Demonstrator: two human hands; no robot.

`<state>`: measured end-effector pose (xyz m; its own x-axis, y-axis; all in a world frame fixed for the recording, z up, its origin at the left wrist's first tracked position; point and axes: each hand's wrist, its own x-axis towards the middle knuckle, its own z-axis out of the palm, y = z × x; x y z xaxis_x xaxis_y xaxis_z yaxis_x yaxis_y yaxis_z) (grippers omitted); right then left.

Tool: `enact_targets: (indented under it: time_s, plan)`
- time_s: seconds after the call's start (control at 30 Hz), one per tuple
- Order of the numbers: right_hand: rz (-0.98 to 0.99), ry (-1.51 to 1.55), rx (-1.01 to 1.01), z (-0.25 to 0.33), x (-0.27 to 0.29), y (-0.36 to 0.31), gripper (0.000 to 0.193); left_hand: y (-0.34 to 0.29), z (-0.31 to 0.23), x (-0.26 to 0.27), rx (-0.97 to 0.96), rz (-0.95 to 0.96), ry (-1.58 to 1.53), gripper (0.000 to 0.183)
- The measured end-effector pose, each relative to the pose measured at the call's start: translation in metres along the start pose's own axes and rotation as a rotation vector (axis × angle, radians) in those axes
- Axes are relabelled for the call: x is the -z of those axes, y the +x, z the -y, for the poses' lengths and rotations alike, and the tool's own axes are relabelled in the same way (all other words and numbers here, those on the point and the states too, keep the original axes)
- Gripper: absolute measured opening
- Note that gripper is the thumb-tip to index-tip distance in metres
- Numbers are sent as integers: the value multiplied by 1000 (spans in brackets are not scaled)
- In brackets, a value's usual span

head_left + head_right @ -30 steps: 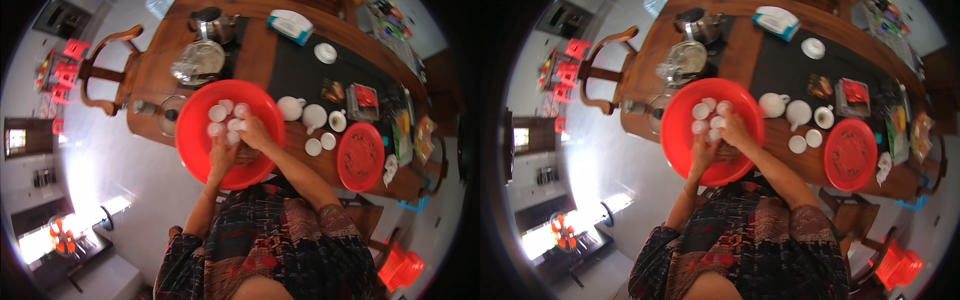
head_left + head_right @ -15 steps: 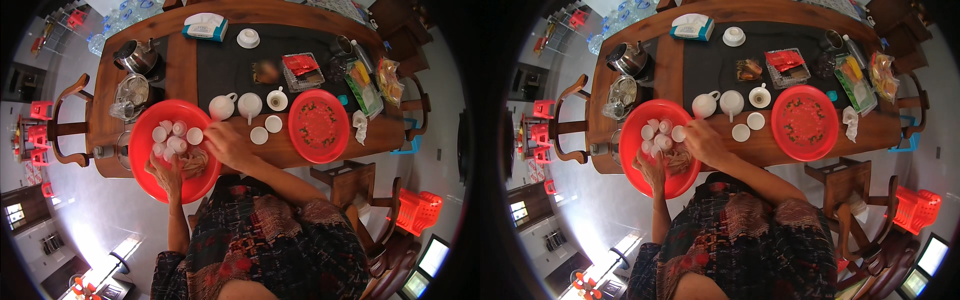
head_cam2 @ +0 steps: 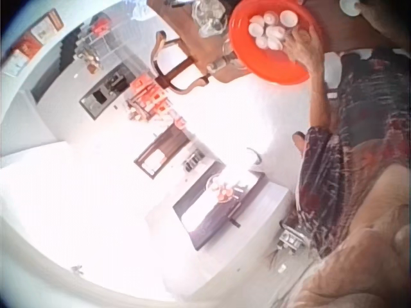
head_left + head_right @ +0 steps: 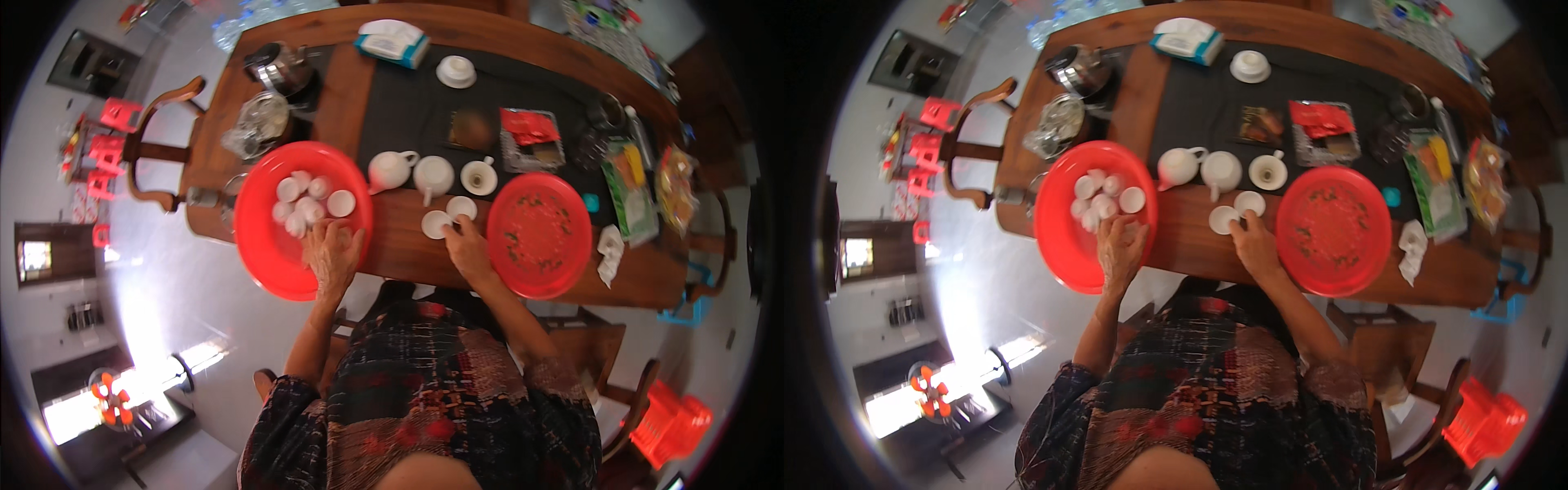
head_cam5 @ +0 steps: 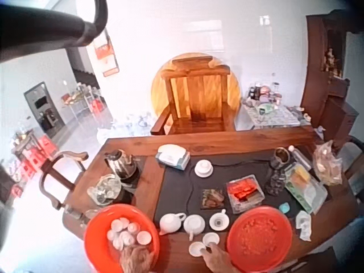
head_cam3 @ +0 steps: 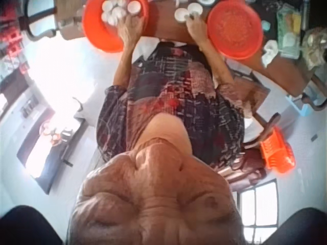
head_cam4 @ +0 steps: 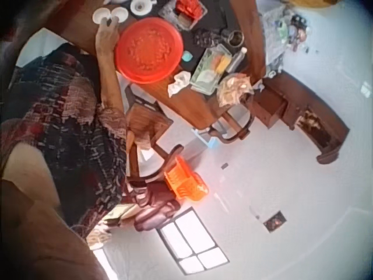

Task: The person wipes small white ceramic cups and a red plastic tray with a cloth. They handle the cups one at a time, wiping the exterior and interior, then placing them into a red basin. The person also wipes the tray and a small white pitcher.

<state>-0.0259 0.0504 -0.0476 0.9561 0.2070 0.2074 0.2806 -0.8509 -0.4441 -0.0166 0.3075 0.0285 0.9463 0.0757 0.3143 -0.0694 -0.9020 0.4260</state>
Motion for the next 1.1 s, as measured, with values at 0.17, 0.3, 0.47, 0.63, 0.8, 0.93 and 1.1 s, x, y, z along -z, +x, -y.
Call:
enact_targets:
  time_s: [0.17,0.3,0.47,0.63,0.8,0.93,1.1]
  plan:
    - [-178,251,70,-2,12,-8,21,-12,42,10,244,82,3,33]
    - [-150,351,167,39,54,13,23,-11,59,12,271,308,6,38]
    - [-76,236,472,118,63,74,13,-8,78,2,166,472,58,38]
    - [246,108,514,161,8,97,11,-1,83,17,62,505,-333,39]
    - [454,86,379,179,-15,101,13,8,113,47,-61,841,-376,27]
    - [475,128,291,179,-48,99,13,8,110,54,-52,798,-465,23]
    - [314,-8,322,179,-72,100,15,7,103,39,-39,697,-464,26]
